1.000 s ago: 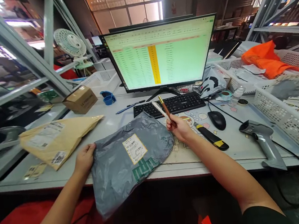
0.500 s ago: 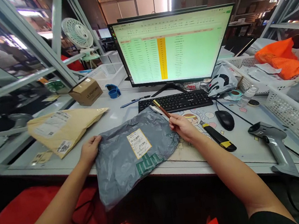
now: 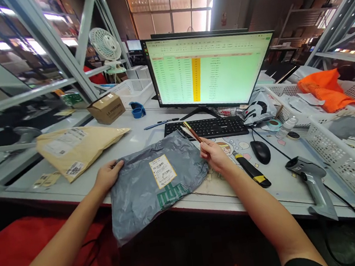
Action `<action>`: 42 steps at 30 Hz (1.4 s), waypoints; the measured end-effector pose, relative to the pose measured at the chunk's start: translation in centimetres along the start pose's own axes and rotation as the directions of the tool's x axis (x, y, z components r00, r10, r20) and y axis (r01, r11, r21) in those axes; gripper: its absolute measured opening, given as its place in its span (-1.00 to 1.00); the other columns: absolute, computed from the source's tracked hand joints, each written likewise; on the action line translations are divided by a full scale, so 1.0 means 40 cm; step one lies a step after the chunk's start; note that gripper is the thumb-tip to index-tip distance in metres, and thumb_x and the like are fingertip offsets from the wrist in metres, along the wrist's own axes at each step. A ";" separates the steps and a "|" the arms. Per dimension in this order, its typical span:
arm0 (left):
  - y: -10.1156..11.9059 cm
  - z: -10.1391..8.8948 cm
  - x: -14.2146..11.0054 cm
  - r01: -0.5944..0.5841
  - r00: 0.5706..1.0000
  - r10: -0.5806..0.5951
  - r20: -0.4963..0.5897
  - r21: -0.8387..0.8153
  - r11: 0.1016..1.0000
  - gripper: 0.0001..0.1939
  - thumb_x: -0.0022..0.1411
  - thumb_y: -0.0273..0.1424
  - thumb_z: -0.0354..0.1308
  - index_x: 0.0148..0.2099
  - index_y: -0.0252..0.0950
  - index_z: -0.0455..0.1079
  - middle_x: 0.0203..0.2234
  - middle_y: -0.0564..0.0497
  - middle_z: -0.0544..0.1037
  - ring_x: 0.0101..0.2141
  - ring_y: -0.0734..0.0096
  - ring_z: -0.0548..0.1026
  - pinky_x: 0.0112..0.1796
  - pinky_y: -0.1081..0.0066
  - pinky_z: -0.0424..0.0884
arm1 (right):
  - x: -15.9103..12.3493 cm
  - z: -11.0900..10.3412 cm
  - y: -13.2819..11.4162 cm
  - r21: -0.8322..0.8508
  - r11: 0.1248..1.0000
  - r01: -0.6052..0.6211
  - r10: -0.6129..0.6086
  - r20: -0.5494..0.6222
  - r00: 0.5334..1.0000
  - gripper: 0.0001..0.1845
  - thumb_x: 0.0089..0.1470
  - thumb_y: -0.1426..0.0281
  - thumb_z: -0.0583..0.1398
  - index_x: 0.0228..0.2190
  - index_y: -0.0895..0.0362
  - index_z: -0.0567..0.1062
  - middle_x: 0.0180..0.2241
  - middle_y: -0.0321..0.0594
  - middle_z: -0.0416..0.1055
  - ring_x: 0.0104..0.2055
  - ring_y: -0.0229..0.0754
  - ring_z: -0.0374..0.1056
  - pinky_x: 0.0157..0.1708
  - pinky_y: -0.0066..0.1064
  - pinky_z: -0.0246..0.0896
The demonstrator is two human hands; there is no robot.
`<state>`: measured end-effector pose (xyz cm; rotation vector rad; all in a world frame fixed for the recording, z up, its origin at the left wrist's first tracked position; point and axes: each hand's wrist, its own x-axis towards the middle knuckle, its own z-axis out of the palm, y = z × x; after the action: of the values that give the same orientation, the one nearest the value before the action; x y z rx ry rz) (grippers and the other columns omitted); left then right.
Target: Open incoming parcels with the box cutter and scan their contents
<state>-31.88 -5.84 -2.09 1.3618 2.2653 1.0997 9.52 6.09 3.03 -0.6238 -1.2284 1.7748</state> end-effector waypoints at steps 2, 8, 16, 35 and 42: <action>-0.005 0.001 0.004 -0.003 1.000 0.003 -0.003 0.004 1.000 -0.39 0.06 0.18 0.00 -0.31 -0.28 0.50 -0.51 -0.03 0.55 -0.38 0.18 0.47 -0.36 0.35 0.30 | 0.001 -0.003 0.001 -0.005 1.000 0.003 -0.003 -0.003 1.000 -0.53 0.00 0.16 0.42 -0.09 0.11 0.54 -0.57 -0.51 -0.01 -0.56 -0.38 -0.08 -0.50 -0.49 -0.02; 0.004 0.007 -0.002 -0.043 0.998 0.042 -0.038 -0.024 0.999 -0.47 0.09 0.12 0.02 -0.37 -0.26 0.48 -0.55 -0.01 0.53 -0.40 0.21 0.45 -0.36 0.35 0.31 | 0.014 -0.022 0.003 -0.057 0.998 0.022 -0.022 -0.016 1.000 -0.52 -0.01 0.16 0.41 -0.08 0.10 0.53 -0.56 -0.51 0.00 -0.56 -0.37 -0.08 -0.52 -0.47 -0.06; 0.121 -0.108 -0.006 -0.141 0.950 0.122 -0.288 -0.045 0.989 -0.49 0.30 -0.06 -0.08 -0.24 -0.35 0.54 -0.31 -0.17 0.64 -0.23 0.12 0.53 -0.18 0.29 0.42 | 0.030 -0.055 -0.015 -0.132 0.982 0.137 -0.162 -0.211 0.964 -0.44 -0.18 0.17 0.46 -0.12 0.07 0.52 -0.58 -0.53 0.02 -0.57 -0.38 -0.05 -0.56 -0.50 -0.10; 0.443 -0.148 -0.357 -0.882 -0.139 0.984 0.110 0.439 -0.174 -0.90 0.30 -0.44 0.26 -0.13 -0.17 0.50 -0.62 0.20 0.33 -0.51 0.49 0.31 -0.03 0.28 0.37 | -0.099 0.411 -0.303 -0.806 0.076 0.587 0.149 0.592 0.792 -0.95 0.03 0.38 0.35 -0.37 0.03 0.60 -0.51 -0.22 0.46 -0.47 -0.12 0.34 -0.35 -0.31 0.19; 0.409 -0.216 -0.324 -0.888 -0.033 0.999 -0.021 0.459 -0.020 -0.82 0.37 -0.51 0.16 -0.02 -0.20 0.48 -0.63 0.22 0.32 -0.54 0.53 0.29 -0.12 0.33 0.32 | -0.092 0.407 -0.307 -0.780 -0.117 0.615 -0.092 0.625 0.775 -0.65 0.21 0.21 0.27 -0.01 0.07 0.58 -0.07 -0.01 0.51 -0.04 0.09 0.43 -0.01 -0.13 0.25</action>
<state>-19.81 -16.42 13.76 3.4861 1.2204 1.3393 3.16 -3.27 20.39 -0.5254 -2.6716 0.1078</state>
